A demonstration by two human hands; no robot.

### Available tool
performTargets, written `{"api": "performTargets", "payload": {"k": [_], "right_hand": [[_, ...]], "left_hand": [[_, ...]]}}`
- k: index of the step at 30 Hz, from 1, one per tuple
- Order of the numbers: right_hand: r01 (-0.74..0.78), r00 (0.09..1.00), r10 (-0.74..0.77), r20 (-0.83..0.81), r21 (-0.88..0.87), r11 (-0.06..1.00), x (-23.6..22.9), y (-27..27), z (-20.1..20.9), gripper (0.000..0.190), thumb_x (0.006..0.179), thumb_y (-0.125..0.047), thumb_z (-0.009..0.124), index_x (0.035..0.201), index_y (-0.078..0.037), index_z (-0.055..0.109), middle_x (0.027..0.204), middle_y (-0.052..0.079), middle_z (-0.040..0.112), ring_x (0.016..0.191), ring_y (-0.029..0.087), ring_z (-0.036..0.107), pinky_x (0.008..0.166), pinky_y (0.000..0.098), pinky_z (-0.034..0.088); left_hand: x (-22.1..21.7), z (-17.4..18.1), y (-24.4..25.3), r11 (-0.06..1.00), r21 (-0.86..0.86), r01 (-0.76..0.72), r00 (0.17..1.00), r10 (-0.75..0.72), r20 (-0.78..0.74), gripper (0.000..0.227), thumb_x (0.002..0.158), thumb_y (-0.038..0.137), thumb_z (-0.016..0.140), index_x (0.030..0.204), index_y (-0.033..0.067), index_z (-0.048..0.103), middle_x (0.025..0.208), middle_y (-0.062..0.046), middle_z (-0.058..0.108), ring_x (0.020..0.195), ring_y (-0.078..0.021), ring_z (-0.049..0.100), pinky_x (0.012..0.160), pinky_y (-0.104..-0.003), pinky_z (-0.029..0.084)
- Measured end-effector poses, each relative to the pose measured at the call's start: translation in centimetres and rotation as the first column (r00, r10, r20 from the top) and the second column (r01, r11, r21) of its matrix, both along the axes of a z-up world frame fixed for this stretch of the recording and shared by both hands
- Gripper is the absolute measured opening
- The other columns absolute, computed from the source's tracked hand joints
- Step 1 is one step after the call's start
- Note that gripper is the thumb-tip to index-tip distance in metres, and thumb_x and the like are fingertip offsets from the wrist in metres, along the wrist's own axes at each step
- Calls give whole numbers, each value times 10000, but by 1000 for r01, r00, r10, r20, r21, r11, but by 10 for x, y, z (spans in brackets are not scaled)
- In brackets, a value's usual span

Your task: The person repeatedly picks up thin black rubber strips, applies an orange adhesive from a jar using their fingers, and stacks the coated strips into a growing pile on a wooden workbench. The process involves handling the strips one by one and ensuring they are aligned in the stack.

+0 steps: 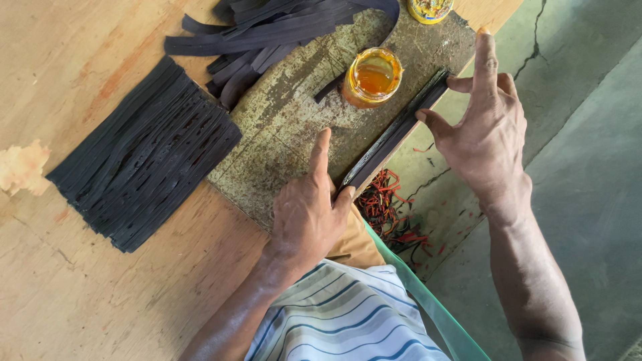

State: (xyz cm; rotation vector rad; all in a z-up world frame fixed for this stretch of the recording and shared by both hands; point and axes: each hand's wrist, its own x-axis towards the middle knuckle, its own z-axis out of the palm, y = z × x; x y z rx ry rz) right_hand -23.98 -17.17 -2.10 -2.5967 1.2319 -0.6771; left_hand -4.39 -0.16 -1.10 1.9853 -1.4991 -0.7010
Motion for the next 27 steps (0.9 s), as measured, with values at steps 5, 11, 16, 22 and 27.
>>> {"api": "performTargets", "payload": {"k": [5,11,16,22,27], "right_hand": [[-24,1000,24,-3,-44,999,0,0,0,1122,841,-199,977,1589,95,194,1246,146,749,1294,384,625,1112,472,475],[-28,999,29,18,-42,999,-3,0,-7,1131,845,-187,954,1632,86,190,1229,163,747,1253,412,632,1093,492,473],[-74,990,71,126,18,997,-15,-11,-17,831,1025,-24,789,1615,61,210,1261,168,735,1269,337,678,883,359,615],[-77,945,40,324,103,992,-24,-24,-11,696,1076,39,751,1632,-67,346,1385,161,633,1216,236,652,793,227,630],[-132,990,135,50,-48,990,-13,0,56,643,858,-111,896,1425,-12,608,1431,201,471,1270,356,454,901,406,559]], "left_hand": [[-4,-1,0,1000,14,-1,997,0,83,996,861,223,790,1581,20,132,778,-247,693,724,-450,687,718,-568,509],[-6,1,-2,996,86,-14,990,2,140,1011,841,249,803,1578,20,149,740,-231,695,685,-429,697,684,-545,537],[-7,6,2,997,78,0,974,-17,226,1025,844,302,823,1563,-7,160,761,-207,702,657,-378,711,630,-499,561],[10,23,8,964,254,76,984,-113,135,1261,712,397,834,1599,-6,34,1109,-235,656,918,-327,704,830,-411,574],[17,23,10,982,122,144,989,-140,-47,975,933,261,717,1625,21,73,1360,-254,512,1142,-343,629,1008,-434,532]]}}
